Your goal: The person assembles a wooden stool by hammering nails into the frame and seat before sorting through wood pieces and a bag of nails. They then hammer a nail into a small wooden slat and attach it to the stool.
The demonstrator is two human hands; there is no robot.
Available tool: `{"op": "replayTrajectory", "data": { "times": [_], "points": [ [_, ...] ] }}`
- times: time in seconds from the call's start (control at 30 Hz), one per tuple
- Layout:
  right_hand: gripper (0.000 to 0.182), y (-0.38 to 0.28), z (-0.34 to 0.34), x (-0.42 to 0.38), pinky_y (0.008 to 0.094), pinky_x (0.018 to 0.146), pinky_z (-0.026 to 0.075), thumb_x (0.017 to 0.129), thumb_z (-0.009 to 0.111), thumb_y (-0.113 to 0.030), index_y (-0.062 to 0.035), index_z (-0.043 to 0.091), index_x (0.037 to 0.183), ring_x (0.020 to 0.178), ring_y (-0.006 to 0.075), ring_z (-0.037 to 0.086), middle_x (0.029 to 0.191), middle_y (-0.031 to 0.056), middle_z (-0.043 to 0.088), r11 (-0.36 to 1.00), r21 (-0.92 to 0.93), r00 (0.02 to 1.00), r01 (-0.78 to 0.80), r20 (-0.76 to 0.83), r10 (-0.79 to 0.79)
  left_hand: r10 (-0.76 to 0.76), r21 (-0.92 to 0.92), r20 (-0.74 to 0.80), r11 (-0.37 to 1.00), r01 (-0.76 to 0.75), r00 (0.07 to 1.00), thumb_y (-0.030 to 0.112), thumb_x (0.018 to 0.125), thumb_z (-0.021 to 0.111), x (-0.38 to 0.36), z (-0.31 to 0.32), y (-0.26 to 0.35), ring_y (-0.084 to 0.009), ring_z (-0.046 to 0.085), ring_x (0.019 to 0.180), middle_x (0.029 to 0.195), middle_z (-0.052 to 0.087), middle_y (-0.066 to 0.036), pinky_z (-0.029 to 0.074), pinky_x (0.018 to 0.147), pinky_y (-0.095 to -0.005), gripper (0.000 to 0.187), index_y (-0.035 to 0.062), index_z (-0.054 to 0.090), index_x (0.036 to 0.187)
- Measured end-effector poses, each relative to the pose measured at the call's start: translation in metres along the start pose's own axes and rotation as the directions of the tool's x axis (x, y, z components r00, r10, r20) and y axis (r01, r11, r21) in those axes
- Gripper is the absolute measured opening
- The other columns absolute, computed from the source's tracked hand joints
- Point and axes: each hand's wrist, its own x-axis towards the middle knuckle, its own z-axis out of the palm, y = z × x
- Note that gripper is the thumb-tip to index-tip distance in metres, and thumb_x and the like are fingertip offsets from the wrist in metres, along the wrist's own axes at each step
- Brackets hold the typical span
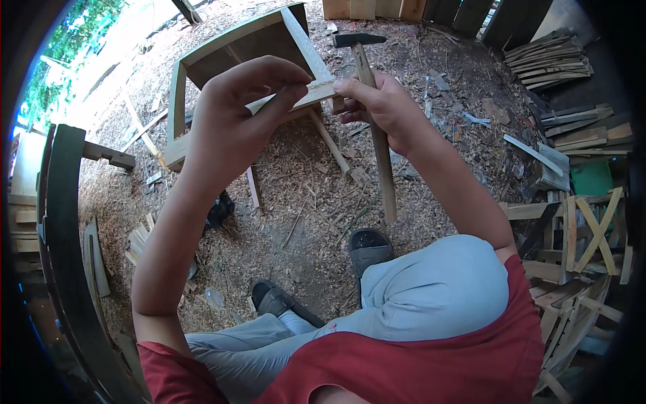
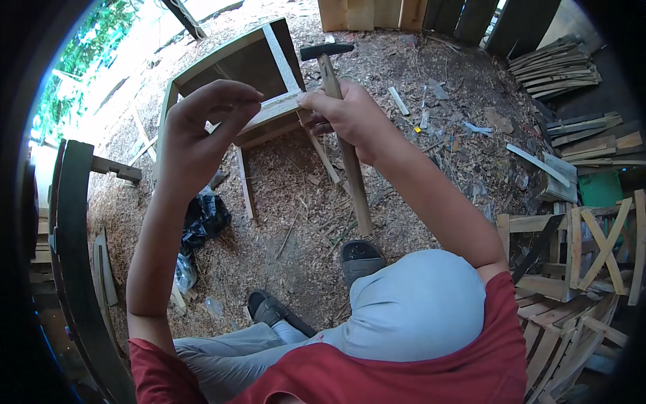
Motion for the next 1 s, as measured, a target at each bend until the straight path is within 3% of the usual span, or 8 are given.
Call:
{"op": "replayTrajectory", "data": {
  "times": [0.23, 0.53, 0.6, 0.7, 0.83, 1.0],
  "points": [
    [0.029, -0.002, -0.003, -0.001, 0.0307, 0.078, 0.065, 0.097, 0.083, -0.020, 0.0002, 0.065, 0.108, 0.088, 0.0185, 0.075, 0.097, 0.0118, 0.073, 0.992, 0.118, 0.999, -0.044, 0.023, 0.042, -0.088, -0.043, 0.099, 0.995, 0.092, 0.991, 0.010, 0.103, 0.075, 0.019, 0.018, -0.017, -0.0111, 0.076, 0.102, 0.108, 0.081, -0.006, 0.060, 0.092, -0.0294, 0.017, 0.0040, 0.079, 0.118],
    [0.028, 0.005, -0.010, 0.001, 0.0291, 0.079, 0.065, 0.097, 0.086, -0.025, -0.0045, 0.066, 0.098, 0.086, 0.0166, 0.076, 0.093, 0.0084, 0.074, 0.969, 0.233, 0.993, -0.087, 0.101, 0.065, -0.152, 0.024, 0.122, 0.988, 0.150, 0.981, 0.012, 0.102, 0.077, 0.030, 0.034, -0.022, -0.0129, 0.076, 0.102, 0.106, 0.081, -0.005, 0.060, 0.093, -0.0301, 0.014, 0.0028, 0.081, 0.111],
    [0.028, 0.005, -0.011, 0.001, 0.0286, 0.080, 0.065, 0.097, 0.086, -0.025, -0.0044, 0.067, 0.098, 0.087, 0.0163, 0.076, 0.094, 0.0084, 0.074, 0.968, 0.234, 0.991, -0.095, 0.110, 0.070, -0.034, 0.072, 0.109, 0.997, 0.026, 0.993, 0.013, 0.101, 0.078, 0.032, 0.035, -0.031, -0.0142, 0.075, 0.104, 0.106, 0.078, -0.004, 0.060, 0.095, -0.0310, 0.014, 0.0043, 0.083, 0.111],
    [0.027, 0.005, -0.013, 0.001, 0.0277, 0.081, 0.065, 0.097, 0.086, -0.024, -0.0040, 0.068, 0.099, 0.089, 0.0158, 0.076, 0.095, 0.0082, 0.074, 0.964, 0.243, 0.989, -0.109, 0.123, 0.081, -0.073, -0.036, 0.138, 0.996, 0.079, 0.988, 0.015, 0.101, 0.079, 0.033, 0.035, -0.033, -0.0143, 0.074, 0.105, 0.106, 0.076, -0.004, 0.059, 0.095, -0.0311, 0.015, 0.0055, 0.083, 0.111],
    [0.027, 0.008, -0.015, 0.003, 0.0266, 0.082, 0.065, 0.097, 0.086, -0.024, -0.0039, 0.069, 0.101, 0.091, 0.0150, 0.076, 0.097, 0.0073, 0.074, 0.954, 0.276, 0.986, -0.118, 0.150, 0.079, -0.122, -0.011, 0.149, 0.992, 0.125, 0.981, 0.016, 0.100, 0.080, 0.036, 0.035, -0.032, -0.0139, 0.075, 0.103, 0.105, 0.077, -0.004, 0.059, 0.093, -0.0315, 0.015, 0.0056, 0.084, 0.111],
    [0.026, 0.007, -0.014, 0.002, 0.0266, 0.082, 0.065, 0.097, 0.086, -0.023, -0.0046, 0.069, 0.100, 0.090, 0.0147, 0.075, 0.096, 0.0063, 0.073, 0.959, 0.262, 0.987, -0.113, 0.137, 0.079, -0.079, -0.021, 0.135, 0.996, 0.083, 0.988, 0.015, 0.100, 0.080, 0.036, 0.035, -0.036, -0.0136, 0.075, 0.100, 0.105, 0.079, -0.005, 0.059, 0.092, -0.0315, 0.015, 0.0056, 0.085, 0.111]
  ]
}}
